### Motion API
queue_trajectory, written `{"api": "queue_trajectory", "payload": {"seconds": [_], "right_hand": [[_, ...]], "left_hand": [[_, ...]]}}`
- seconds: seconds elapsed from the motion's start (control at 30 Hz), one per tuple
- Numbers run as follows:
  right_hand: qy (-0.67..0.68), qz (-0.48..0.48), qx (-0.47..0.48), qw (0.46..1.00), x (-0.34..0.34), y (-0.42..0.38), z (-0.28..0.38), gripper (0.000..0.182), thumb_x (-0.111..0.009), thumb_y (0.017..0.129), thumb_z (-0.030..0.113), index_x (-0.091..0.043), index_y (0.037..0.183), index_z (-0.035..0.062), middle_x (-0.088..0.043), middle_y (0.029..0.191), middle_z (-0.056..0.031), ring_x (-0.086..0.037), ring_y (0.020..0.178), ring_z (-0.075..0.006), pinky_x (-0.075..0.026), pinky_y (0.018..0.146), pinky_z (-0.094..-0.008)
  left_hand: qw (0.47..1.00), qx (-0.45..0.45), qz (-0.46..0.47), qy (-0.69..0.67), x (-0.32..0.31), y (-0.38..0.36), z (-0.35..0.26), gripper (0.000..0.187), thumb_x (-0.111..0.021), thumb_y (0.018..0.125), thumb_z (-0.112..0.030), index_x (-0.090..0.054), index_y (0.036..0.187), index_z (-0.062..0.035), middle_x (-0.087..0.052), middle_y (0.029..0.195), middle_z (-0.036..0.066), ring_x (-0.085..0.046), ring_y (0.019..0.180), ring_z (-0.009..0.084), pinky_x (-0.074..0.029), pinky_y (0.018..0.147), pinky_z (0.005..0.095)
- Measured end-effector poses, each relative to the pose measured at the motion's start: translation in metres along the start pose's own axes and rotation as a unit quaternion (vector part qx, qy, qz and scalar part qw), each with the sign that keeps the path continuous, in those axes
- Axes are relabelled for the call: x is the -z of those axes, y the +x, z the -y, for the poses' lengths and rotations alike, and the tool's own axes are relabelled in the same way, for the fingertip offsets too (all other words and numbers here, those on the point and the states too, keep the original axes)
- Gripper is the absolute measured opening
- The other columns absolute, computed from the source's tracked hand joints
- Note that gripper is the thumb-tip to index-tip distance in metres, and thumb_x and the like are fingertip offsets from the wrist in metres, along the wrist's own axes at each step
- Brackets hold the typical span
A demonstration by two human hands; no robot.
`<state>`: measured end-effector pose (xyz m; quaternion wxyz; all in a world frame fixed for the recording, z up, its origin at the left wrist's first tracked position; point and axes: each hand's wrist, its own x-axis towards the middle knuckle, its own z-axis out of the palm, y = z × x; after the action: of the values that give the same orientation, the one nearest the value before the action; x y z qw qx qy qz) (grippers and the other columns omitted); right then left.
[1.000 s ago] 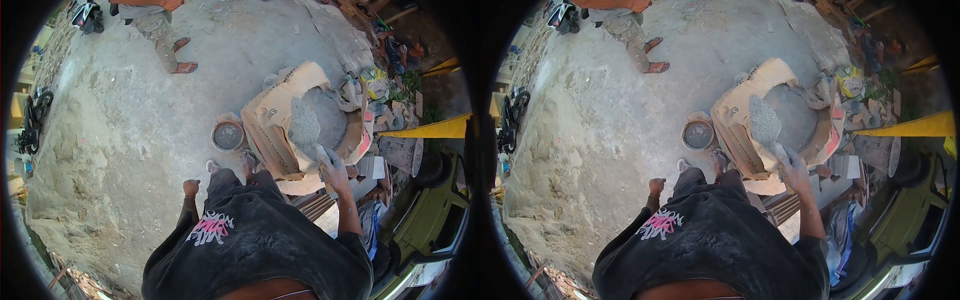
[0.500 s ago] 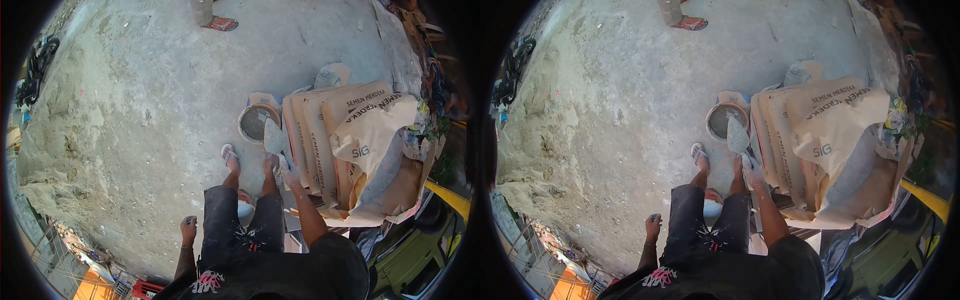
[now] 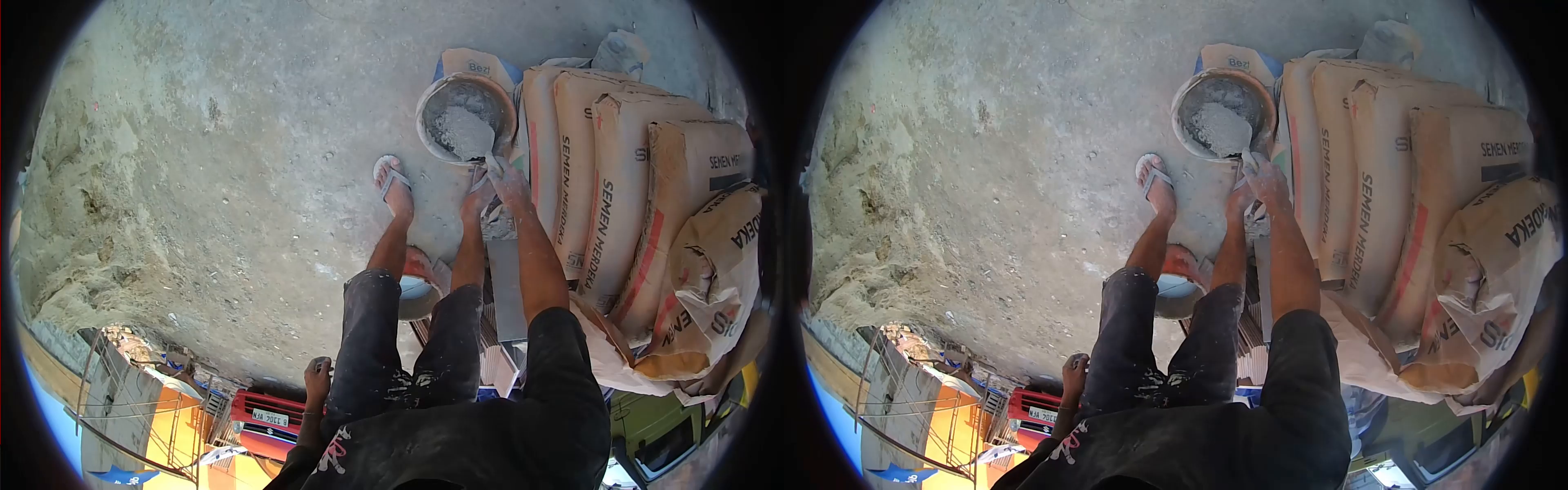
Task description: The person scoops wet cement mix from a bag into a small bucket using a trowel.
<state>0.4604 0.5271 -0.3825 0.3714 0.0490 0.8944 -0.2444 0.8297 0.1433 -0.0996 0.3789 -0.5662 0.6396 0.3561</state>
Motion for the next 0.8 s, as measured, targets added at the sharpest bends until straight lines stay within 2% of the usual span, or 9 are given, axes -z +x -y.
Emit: {"api": "queue_trajectory", "payload": {"seconds": [0.1,0.17,0.3,0.37,0.5,0.57,0.7,0.77,0.8], "right_hand": [[0.077,-0.079,0.006,0.994,0.008,0.005,0.013,0.039,-0.055,0.079,0.029,-0.051,0.113,0.011,-0.058,0.097,-0.0215,-0.055,0.093,-0.0383,-0.044,0.08,-0.0438],[-0.044,-0.037,0.037,0.998,0.013,0.009,0.018,0.038,-0.055,0.079,0.031,-0.052,0.111,0.0103,-0.059,0.097,-0.0206,-0.055,0.092,-0.0381,-0.044,0.08,-0.0438],[-0.055,-0.061,-0.022,0.996,0.021,0.009,0.054,0.037,-0.054,0.079,0.031,-0.053,0.11,0.0093,-0.059,0.095,-0.0209,-0.055,0.092,-0.0384,-0.044,0.08,-0.0431],[-0.043,-0.016,-0.02,0.999,0.023,0.012,0.059,0.037,-0.053,0.08,0.032,-0.054,0.109,0.0079,-0.058,0.093,-0.0227,-0.054,0.092,-0.0389,-0.043,0.081,-0.0433],[-0.052,-0.034,0.035,0.997,-0.007,0.023,0.027,0.037,-0.053,0.08,0.032,-0.056,0.106,0.0056,-0.058,0.093,-0.0234,-0.053,0.093,-0.0389,-0.042,0.081,-0.0422],[0.082,-0.098,-0.088,0.988,-0.032,0.031,0.005,0.033,-0.052,0.08,0.028,-0.057,0.099,0.0021,-0.058,0.09,-0.0235,-0.055,0.088,-0.0397,-0.043,0.076,-0.0416],[0.058,-0.071,-0.028,0.995,-0.052,0.023,-0.022,0.029,-0.05,0.082,0.027,-0.058,0.093,0.001,-0.06,0.084,-0.0187,-0.059,0.078,-0.0346,-0.045,0.066,-0.0391],[0.288,0.014,-0.141,0.947,-0.04,0.008,-0.001,0.032,-0.047,0.084,0.031,-0.059,0.091,0.0023,-0.06,0.08,-0.0124,-0.06,0.07,-0.0268,-0.045,0.058,-0.0365],[0.29,0.008,-0.141,0.947,-0.044,0.003,-0.003,0.032,-0.047,0.084,0.031,-0.059,0.091,0.0023,-0.06,0.08,-0.0124,-0.06,0.07,-0.0268,-0.045,0.058,-0.0365]], "left_hand": [[0.998,0.01,-0.012,-0.063,-0.003,0.008,0.003,0.026,-0.056,0.083,-0.022,-0.057,0.091,0.0036,-0.062,0.078,0.012,-0.062,0.069,0.02,-0.05,0.055,0.0299],[0.998,0.012,-0.015,-0.068,0.0,0.005,0.002,0.027,-0.056,0.084,-0.022,-0.057,0.091,0.0037,-0.061,0.079,0.012,-0.062,0.069,0.0202,-0.05,0.055,0.0297],[0.997,0.003,0.001,-0.077,-0.005,0.002,-0.004,0.027,-0.055,0.084,-0.022,-0.057,0.093,0.0035,-0.061,0.08,0.011,-0.062,0.07,0.0203,-0.051,0.055,0.0295],[0.996,0.006,0.007,-0.088,-0.004,-0.001,-0.004,0.026,-0.056,0.084,-0.021,-0.057,0.093,0.0034,-0.061,0.08,0.011,-0.062,0.07,0.0202,-0.051,0.055,0.0296],[0.997,0.007,-0.002,-0.082,-0.01,-0.005,-0.006,0.026,-0.055,0.084,-0.021,-0.057,0.093,0.0033,-0.061,0.08,0.01,-0.062,0.07,0.0189,-0.05,0.056,0.0288],[0.995,0.004,0.001,-0.095,-0.014,-0.008,-0.01,0.026,-0.055,0.084,-0.021,-0.058,0.092,0.003,-0.061,0.078,0.01,-0.061,0.069,0.0178,-0.049,0.055,0.0281],[0.999,-0.019,0.0,-0.034,-0.015,-0.013,-0.02,0.024,-0.056,0.083,-0.021,-0.06,0.089,0.002,-0.061,0.072,0.007,-0.057,0.064,0.0129,-0.045,0.054,0.026],[0.999,-0.022,-0.002,-0.039,-0.019,-0.012,-0.021,0.024,-0.056,0.083,-0.021,-0.061,0.088,0.0018,-0.061,0.071,0.007,-0.056,0.062,0.0114,-0.043,0.053,0.0256],[0.999,-0.02,0.002,-0.037,-0.018,-0.012,-0.023,0.024,-0.056,0.083,-0.021,-0.061,0.087,0.0022,-0.061,0.07,0.007,-0.054,0.061,0.011,-0.042,0.053,0.0256]]}}
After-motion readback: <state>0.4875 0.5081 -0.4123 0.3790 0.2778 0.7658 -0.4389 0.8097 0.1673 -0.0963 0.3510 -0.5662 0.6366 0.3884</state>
